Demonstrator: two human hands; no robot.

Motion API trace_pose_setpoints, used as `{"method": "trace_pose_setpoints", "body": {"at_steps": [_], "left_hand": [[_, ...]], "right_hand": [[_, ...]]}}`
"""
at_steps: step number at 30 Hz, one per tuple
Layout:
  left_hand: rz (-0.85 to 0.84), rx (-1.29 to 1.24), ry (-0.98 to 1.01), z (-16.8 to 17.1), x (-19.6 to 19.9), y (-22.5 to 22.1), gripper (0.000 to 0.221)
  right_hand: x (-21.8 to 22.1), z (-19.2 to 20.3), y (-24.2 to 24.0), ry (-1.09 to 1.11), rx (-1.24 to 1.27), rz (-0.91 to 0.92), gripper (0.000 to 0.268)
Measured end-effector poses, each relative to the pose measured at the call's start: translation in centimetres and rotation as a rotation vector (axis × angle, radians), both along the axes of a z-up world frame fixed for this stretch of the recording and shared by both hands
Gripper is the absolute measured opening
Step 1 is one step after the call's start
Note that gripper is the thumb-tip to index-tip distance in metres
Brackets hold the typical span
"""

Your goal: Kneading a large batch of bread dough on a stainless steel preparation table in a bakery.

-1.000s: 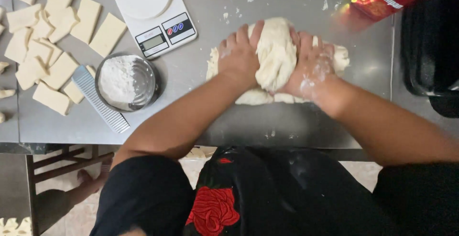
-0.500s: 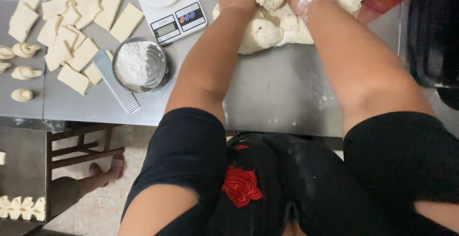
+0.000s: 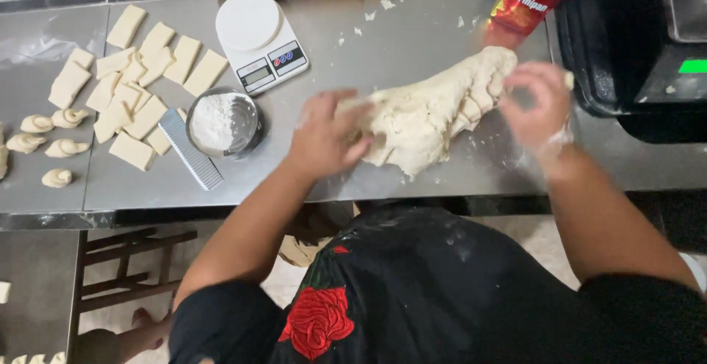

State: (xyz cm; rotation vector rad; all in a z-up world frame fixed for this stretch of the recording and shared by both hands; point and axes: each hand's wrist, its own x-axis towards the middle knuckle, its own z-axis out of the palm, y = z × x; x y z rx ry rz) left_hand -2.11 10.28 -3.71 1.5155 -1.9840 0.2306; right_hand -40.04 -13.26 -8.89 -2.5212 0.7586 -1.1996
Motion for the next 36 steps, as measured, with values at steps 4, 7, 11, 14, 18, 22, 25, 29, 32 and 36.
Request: {"method": "trace_pose_setpoints", "body": {"at_steps": [4, 7, 11, 14, 18, 22, 25, 29, 32, 36], "left_hand": [[-0.016, 0.315, 0.196, -0.7, -1.8, -3.5, 0.116], [-0.108, 0.347, 0.112, 0.0, -5.3, -2.8, 0.124], [-0.084, 0.384, -0.018, -2.7, -8.6, 0.2, 0.104], [-0.081, 0.426, -0.075, -1.6, -9.5, 1.2, 0.096], [-0.127, 0.474, -0.025, -1.1, -9.0, 0.5, 0.09], [-0.117, 0.416, -0.006, -1.8, -8.7, 0.1, 0.081], [-0.066, 0.219, -0.032, -2.8, -8.6, -0.1, 0.085], [-0.046, 0.125, -0.052, -2.7, -8.5, 0.0, 0.083], [-0.032, 0.118, -0.065, -2.9, -8.7, 0.6, 0.086], [-0.07, 0.187, -0.002, -3.5, -9.0, 1.9, 0.105]], "right_hand": [[5.6, -1.0, -3.3, -0.216, 0.889, -0.537, 0.058], [11.3, 3.3, 0.8, -0.249, 0.956, -0.434, 0.041], [13.5, 8.6, 12.1, 0.369, 0.591, -0.171, 0.074], [13.3, 6.4, 13.8, 0.476, 0.385, -0.04, 0.068], [11.9, 1.3, 7.0, 0.517, 0.231, -0.079, 0.066], [14.1, 0.8, -1.2, 0.699, 0.197, -0.12, 0.068], [16.5, 0.9, -6.2, 0.8, 0.108, -0.158, 0.067], [18.9, 0.3, -11.9, 0.756, -0.025, -0.201, 0.036], [21.4, 1.8, -12.3, 0.747, 0.048, -0.321, 0.042], [22.7, 3.1, -11.9, 0.873, 0.398, -0.487, 0.046]]}}
